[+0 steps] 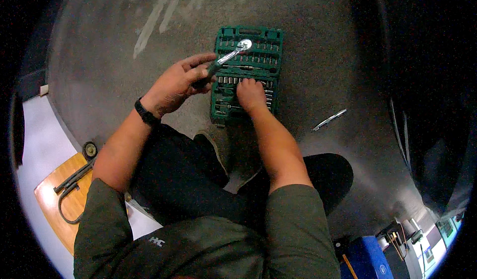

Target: The person uses a screwdriver to pry and unscrew a taillight assembly from a vehicle. They then walk to retrieve a green tool case, sit on the floor, assemble a ratchet with an extension, and continue prying at the light fixture until the unit is loosened.

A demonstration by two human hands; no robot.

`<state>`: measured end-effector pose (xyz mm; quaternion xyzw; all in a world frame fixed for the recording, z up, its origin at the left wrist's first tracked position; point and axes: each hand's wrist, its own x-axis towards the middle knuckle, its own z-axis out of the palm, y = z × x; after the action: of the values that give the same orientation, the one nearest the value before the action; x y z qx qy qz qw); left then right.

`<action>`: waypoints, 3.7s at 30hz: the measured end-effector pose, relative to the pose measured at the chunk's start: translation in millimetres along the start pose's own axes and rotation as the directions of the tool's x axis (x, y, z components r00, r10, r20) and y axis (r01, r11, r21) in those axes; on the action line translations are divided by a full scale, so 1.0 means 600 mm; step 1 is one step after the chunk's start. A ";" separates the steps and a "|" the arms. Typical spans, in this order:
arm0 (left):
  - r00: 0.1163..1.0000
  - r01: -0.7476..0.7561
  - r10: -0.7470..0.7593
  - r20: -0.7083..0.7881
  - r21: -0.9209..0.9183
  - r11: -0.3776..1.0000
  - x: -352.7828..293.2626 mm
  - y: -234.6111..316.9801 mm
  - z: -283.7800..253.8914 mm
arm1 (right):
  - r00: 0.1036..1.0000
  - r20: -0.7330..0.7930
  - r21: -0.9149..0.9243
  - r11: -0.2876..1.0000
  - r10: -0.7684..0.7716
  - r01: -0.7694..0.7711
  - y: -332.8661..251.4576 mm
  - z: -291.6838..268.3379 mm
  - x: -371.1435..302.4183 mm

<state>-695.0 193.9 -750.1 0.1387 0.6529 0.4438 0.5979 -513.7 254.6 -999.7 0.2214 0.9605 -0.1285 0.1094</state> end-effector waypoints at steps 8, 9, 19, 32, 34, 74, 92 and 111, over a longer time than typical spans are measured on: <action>0.946 0.032 -0.028 0.322 -0.007 0.999 0.018 -0.020 -0.038 | 0.994 0.109 -0.047 0.999 0.027 -0.022 -0.019 -0.041 0.015; 0.947 0.026 -0.021 0.320 -0.014 1.000 0.015 -0.020 -0.040 | 0.990 0.137 -0.049 0.998 -0.033 0.040 -0.021 -0.060 0.013; 0.970 -0.100 0.129 0.206 -0.146 0.984 0.016 0.008 -0.013 | 0.994 -0.079 -0.075 0.994 0.079 -0.085 -0.014 0.013 0.007; 0.966 -0.161 0.163 0.198 -0.026 0.987 0.025 -0.006 -0.029 | 0.948 0.310 0.053 0.995 0.067 -0.087 -0.029 -0.084 0.042; 0.962 -0.155 0.151 0.228 -0.004 0.988 0.026 -0.009 -0.034 | 0.897 0.432 0.164 0.971 0.087 -0.173 -0.033 -0.138 0.028; 0.727 -0.672 0.371 0.577 0.709 0.214 -0.002 -0.030 0.013 | 0.938 0.346 0.724 -0.643 0.025 -0.250 0.024 -0.338 -0.108; 0.737 -0.657 0.366 0.569 0.730 0.189 0.005 -0.030 0.017 | 0.925 0.374 0.735 -0.629 0.065 -0.253 0.022 -0.332 -0.105; 0.723 -0.671 0.280 0.632 0.739 0.064 -0.001 -0.045 0.013 | 0.858 0.513 0.754 -0.491 0.027 -0.436 0.018 -0.333 -0.114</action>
<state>-678.4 181.3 -768.7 0.7463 0.5848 0.1032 0.3007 -479.5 296.2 -795.2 0.4104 0.2973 -0.8619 0.0185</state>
